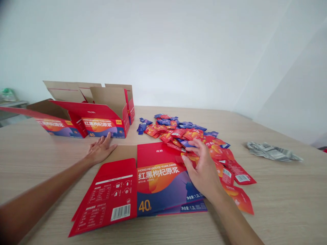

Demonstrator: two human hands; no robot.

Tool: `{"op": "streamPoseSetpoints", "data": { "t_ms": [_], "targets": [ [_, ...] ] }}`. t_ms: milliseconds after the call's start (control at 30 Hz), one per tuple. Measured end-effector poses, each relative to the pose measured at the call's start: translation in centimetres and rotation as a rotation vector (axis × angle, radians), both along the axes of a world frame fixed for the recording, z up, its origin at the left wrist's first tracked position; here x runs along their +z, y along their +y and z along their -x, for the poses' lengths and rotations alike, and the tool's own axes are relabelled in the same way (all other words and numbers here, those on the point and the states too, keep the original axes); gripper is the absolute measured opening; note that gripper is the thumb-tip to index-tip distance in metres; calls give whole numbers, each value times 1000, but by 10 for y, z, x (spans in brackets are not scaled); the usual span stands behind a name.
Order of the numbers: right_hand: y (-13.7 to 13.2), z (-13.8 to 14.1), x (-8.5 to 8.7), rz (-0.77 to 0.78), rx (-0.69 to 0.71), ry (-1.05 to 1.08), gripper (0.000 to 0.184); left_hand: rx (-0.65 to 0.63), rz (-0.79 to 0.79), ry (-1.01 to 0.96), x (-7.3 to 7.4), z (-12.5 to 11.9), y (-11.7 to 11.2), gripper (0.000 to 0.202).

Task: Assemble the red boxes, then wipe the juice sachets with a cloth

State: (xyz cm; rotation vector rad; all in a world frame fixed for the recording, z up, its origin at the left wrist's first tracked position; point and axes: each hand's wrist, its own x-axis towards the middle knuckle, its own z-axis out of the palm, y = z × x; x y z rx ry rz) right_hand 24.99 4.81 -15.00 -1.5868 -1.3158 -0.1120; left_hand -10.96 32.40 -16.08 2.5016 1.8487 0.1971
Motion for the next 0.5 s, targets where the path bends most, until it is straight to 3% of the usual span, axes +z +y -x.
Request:
{"op": "streamPoseSetpoints", "data": {
  "t_ms": [200, 333, 400, 500],
  "targets": [
    [1, 2, -4, 30, 23, -4, 58, -15, 39, -26, 4, -6, 6, 90],
    [-1, 0, -5, 34, -2, 13, 60, -15, -54, -293, 8, 6, 6, 71],
    [-2, -1, -5, 21, -18, 21, 61, 183, -202, -504, 10, 22, 9, 65],
    [-3, 0, -6, 5, -27, 24, 61, 541, -306, -708, 9, 53, 23, 82]
  ]
}}
